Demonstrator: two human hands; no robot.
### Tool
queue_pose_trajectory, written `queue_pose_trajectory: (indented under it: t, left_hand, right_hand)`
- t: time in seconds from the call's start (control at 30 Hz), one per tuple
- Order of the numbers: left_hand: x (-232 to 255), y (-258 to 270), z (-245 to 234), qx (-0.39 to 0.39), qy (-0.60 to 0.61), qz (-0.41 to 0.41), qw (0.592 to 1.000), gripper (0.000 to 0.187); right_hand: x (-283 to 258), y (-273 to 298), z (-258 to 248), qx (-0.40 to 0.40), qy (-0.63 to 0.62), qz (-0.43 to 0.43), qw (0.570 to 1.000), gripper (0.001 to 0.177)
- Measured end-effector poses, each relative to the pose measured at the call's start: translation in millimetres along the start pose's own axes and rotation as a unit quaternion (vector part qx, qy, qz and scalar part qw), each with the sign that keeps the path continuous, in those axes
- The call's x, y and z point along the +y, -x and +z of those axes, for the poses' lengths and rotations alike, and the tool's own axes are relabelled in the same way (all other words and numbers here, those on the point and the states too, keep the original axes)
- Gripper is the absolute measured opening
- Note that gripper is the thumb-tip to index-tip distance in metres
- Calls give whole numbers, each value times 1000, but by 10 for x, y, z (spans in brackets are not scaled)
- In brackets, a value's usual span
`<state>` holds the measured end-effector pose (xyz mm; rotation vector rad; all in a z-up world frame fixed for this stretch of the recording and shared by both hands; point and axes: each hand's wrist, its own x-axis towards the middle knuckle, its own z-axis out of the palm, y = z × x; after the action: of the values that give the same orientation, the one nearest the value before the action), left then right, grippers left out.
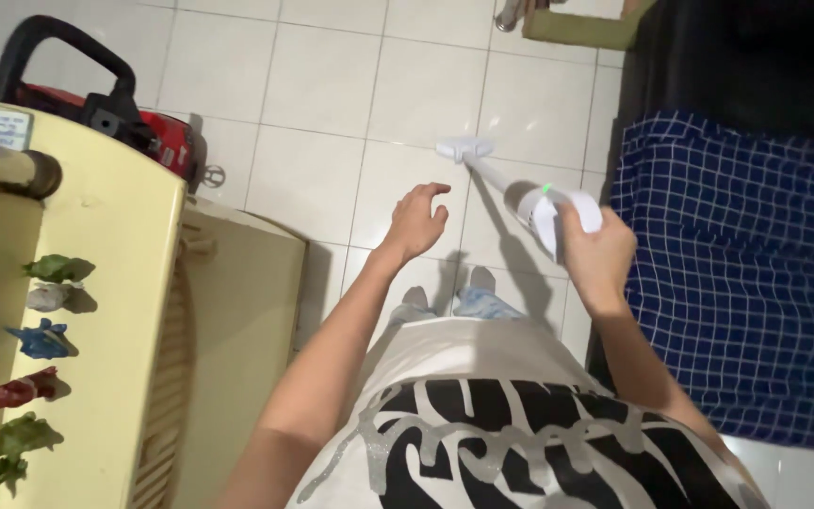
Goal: Vacuuming the tiled floor in a room using a handheld vacuum cleaner.
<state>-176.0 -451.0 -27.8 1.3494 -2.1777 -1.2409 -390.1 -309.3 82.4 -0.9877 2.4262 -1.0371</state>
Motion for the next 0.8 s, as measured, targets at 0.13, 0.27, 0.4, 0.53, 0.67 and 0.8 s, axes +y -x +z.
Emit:
queue_pose_trajectory:
  t: [0.13,0.27,0.4,0.53,0.67,0.8]
  left_hand:
    - [109,-99,23,-3,6,-8,1000,42]
    - [220,-193,94,2,5,-21,1000,42]
    - [303,-270,122,10,12,-32,999,42]
    - [377,-381,84,21,16,-42,999,42]
    - [405,-592,120,22,11,-45,999,42]
    - [470,-762,163,37,16,-31,999,41]
  right_hand:
    - [174,-863,450,-8,15,-35,999,47]
    - [306,-1572,884,-122,-48,73,989,48]
    - [745,-1989,1173,-246,-127,107,955,46]
    - [566,-1774,816,-265,-121,126,948,43]
    - [38,-1284,71,-239,-75,110,962,39]
    - [-256,-978,-279,-163,-96,92,978,36]
